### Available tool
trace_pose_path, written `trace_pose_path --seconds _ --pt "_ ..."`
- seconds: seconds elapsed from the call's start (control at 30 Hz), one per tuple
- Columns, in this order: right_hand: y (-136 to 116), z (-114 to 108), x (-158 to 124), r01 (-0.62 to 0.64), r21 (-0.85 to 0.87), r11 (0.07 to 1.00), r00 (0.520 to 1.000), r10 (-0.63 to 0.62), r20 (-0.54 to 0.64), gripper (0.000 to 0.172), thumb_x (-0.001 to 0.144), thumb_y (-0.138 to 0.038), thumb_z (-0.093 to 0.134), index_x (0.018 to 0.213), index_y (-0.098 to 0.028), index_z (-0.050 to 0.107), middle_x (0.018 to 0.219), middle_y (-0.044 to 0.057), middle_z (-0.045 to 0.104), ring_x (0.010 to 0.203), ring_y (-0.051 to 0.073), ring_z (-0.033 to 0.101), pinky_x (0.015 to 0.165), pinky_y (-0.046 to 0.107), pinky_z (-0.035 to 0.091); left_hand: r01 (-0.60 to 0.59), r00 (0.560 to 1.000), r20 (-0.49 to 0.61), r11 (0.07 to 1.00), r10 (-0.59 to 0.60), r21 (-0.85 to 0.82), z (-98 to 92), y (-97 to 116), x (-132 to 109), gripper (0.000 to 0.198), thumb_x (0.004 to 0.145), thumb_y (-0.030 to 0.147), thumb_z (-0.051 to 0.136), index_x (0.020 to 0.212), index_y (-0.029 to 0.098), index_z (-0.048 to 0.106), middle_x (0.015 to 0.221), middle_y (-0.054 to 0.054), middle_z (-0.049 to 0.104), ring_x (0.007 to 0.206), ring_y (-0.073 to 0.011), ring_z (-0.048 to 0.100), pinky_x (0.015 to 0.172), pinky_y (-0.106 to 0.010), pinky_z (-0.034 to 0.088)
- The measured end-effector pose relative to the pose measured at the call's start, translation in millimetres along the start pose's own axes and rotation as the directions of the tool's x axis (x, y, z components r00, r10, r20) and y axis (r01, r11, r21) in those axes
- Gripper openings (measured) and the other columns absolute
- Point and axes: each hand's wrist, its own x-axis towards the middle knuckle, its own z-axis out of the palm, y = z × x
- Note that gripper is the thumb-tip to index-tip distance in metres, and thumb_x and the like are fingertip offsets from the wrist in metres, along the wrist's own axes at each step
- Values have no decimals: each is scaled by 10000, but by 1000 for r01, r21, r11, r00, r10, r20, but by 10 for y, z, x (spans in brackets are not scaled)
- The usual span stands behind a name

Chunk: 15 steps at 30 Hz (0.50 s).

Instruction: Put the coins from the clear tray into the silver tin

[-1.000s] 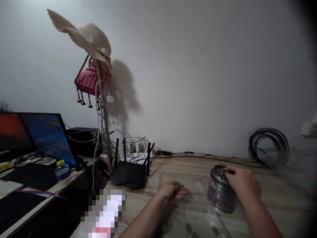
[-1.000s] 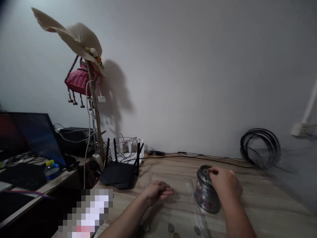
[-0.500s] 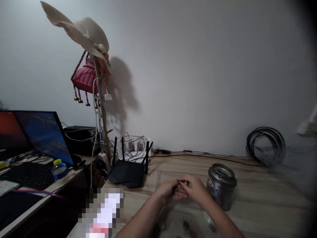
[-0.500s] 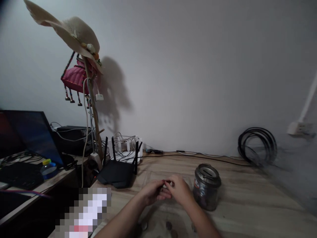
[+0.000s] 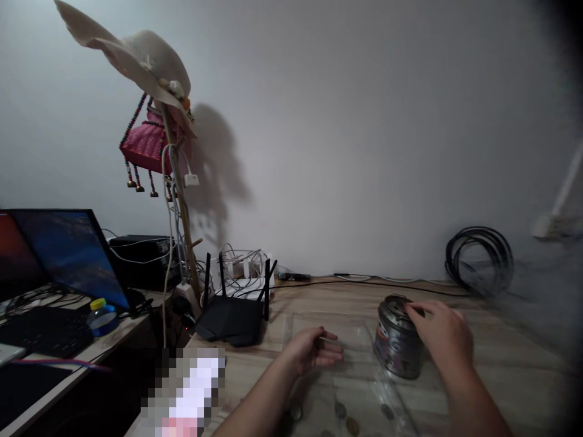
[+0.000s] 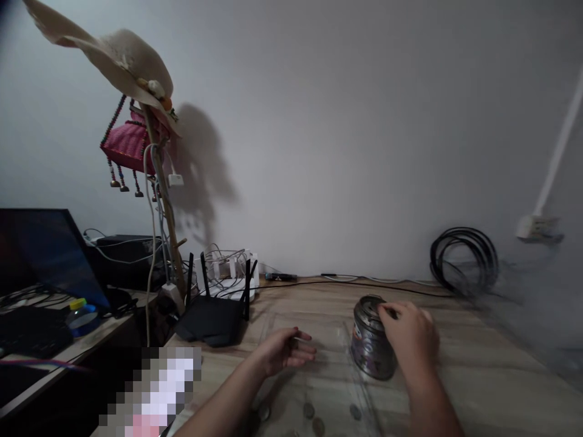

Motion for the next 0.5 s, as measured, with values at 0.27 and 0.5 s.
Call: trace_pose_path --seconds 0.27,0.5 --pt "-68 -13 -32 0 -42 999 996 -4 -89 285 695 -417 473 755 -219 669 892 70 622 779 235 460 639 349 336 9 1000 -3 998 -9 -60 3 33 -21 329 803 347 395 939 76 523 829 -135 634 723 -184 630 595 -230 428" --pt "-32 39 -35 -27 -56 998 1000 28 14 322 691 -446 473 807 -228 680 927 81 624 783 249 490 604 350 343 -12 1000 17 994 14 -104 -56 31 1 370 791 405 405 960 92 503 857 -140 624 759 -194 622 637 -258 429"
